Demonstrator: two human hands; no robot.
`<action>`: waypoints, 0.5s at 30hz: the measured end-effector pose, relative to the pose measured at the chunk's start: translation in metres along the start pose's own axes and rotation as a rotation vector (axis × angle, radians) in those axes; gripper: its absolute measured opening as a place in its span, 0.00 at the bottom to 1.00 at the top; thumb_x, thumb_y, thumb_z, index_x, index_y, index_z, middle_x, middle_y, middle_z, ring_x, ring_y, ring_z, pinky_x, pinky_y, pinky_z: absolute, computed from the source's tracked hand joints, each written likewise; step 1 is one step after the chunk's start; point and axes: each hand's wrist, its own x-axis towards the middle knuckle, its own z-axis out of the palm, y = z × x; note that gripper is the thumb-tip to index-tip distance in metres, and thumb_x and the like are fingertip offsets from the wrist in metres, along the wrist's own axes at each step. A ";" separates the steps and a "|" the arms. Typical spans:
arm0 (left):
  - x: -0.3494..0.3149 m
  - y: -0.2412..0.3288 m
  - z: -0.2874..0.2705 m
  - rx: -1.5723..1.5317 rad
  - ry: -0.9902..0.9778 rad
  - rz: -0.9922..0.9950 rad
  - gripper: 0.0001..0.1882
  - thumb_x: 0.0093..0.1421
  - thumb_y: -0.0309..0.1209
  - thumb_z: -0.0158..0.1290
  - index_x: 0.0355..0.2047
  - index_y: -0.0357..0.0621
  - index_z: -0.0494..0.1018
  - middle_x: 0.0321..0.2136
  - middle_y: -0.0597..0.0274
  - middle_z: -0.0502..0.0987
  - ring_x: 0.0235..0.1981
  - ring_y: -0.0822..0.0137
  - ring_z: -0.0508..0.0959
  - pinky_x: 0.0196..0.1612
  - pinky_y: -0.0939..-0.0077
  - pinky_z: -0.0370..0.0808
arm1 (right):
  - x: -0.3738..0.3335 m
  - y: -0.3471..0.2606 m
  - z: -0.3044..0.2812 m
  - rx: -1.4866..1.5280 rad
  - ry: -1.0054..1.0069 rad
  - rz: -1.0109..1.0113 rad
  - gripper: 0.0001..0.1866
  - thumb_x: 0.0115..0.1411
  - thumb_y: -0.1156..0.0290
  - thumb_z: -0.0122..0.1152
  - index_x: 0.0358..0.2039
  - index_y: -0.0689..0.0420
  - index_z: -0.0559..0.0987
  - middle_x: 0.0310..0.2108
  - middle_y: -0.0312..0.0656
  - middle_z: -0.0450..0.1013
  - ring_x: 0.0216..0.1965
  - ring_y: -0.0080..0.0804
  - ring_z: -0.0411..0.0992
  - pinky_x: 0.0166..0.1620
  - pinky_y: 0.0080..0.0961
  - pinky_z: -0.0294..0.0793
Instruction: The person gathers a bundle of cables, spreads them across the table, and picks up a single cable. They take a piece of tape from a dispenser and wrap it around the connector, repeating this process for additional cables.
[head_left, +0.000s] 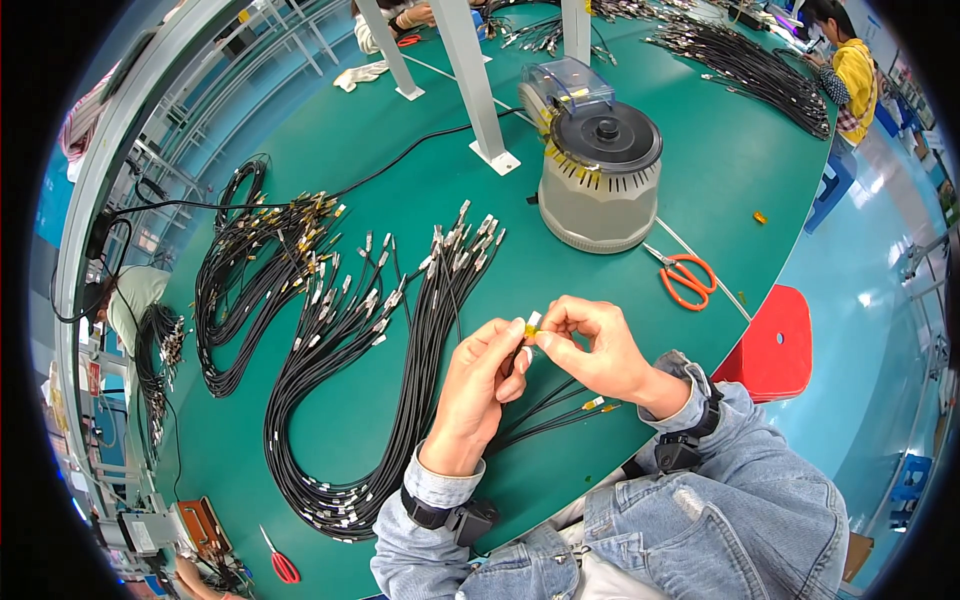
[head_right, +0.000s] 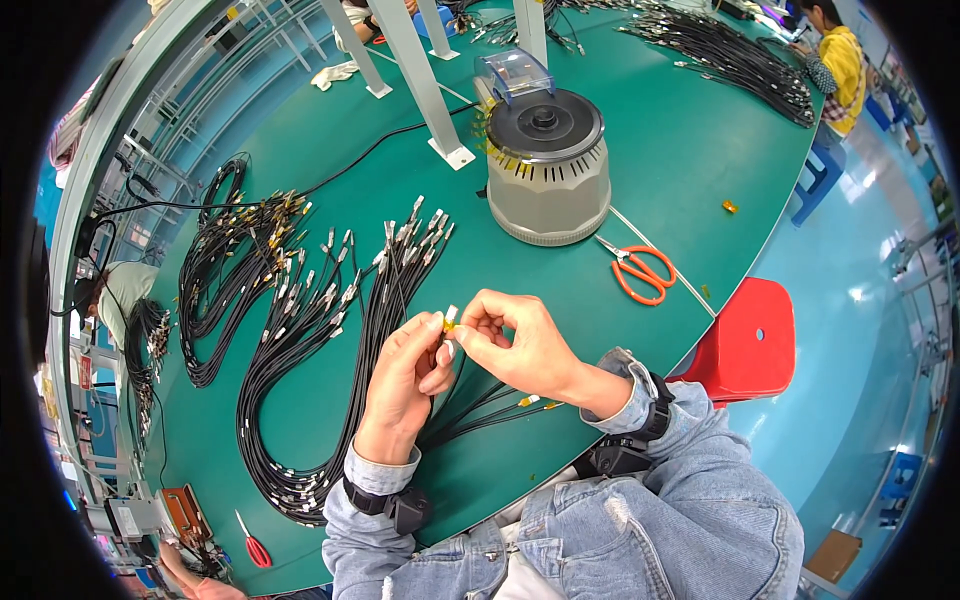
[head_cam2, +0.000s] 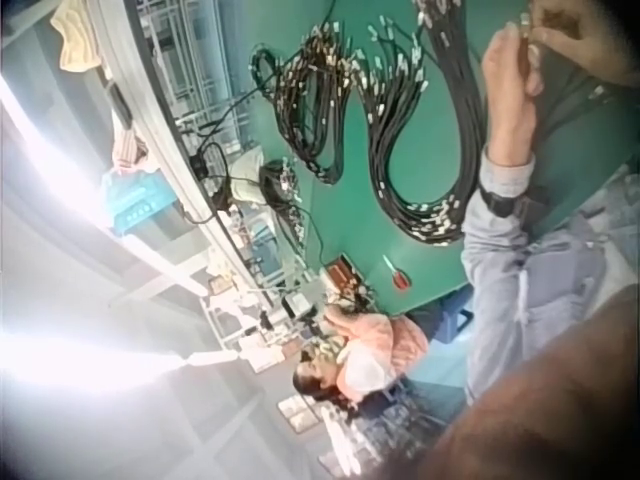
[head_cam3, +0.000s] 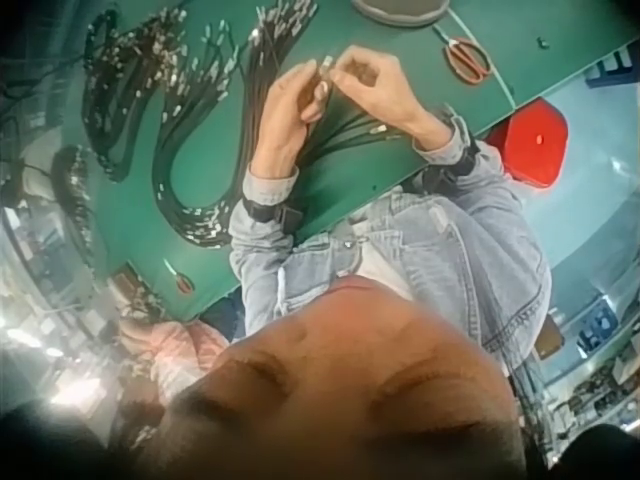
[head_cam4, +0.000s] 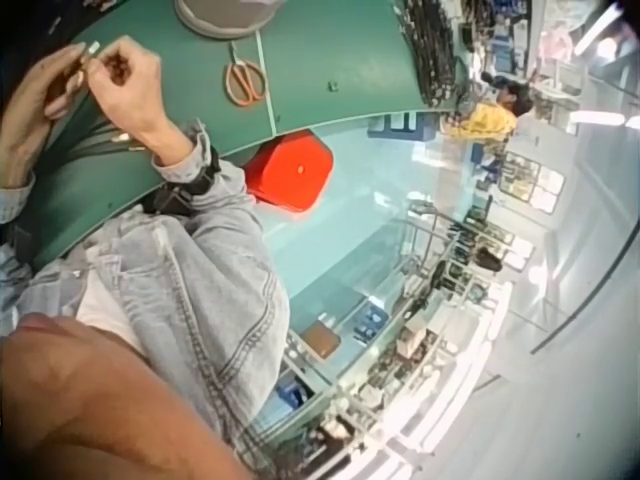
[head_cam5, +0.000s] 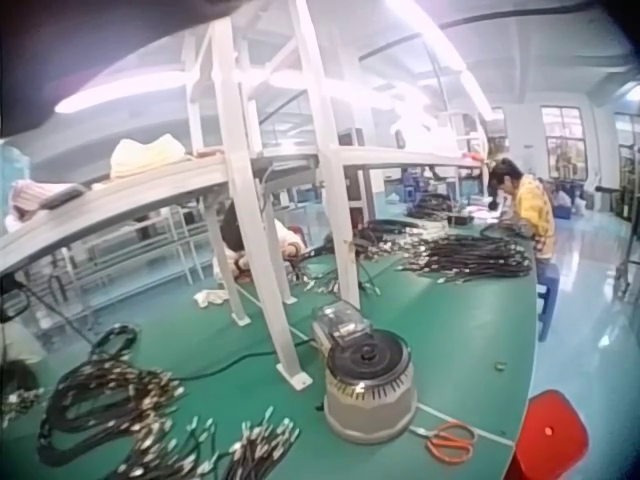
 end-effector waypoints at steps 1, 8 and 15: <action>0.000 0.000 0.000 -0.001 0.006 0.003 0.08 0.61 0.34 0.47 0.28 0.44 0.68 0.16 0.69 0.68 0.09 0.82 0.55 0.13 0.88 0.48 | 0.000 0.000 0.000 -0.001 0.001 0.003 0.04 0.54 0.77 0.55 0.25 0.63 0.71 0.24 0.33 0.67 0.25 0.16 0.63 0.29 0.15 0.63; -0.003 -0.003 0.002 -0.004 0.029 0.083 0.07 0.59 0.32 0.49 0.32 0.42 0.67 0.19 0.67 0.68 0.11 0.83 0.56 0.13 0.88 0.48 | 0.000 0.001 0.000 -0.005 0.004 0.016 0.04 0.55 0.76 0.55 0.25 0.62 0.71 0.24 0.32 0.67 0.26 0.15 0.63 0.29 0.14 0.63; -0.007 -0.006 0.015 0.378 0.232 0.460 0.10 0.53 0.19 0.53 0.37 0.38 0.70 0.21 0.67 0.71 0.15 0.82 0.65 0.16 0.87 0.60 | 0.001 -0.001 -0.002 0.004 0.009 0.045 0.04 0.55 0.76 0.55 0.26 0.62 0.71 0.25 0.32 0.67 0.26 0.14 0.63 0.29 0.14 0.63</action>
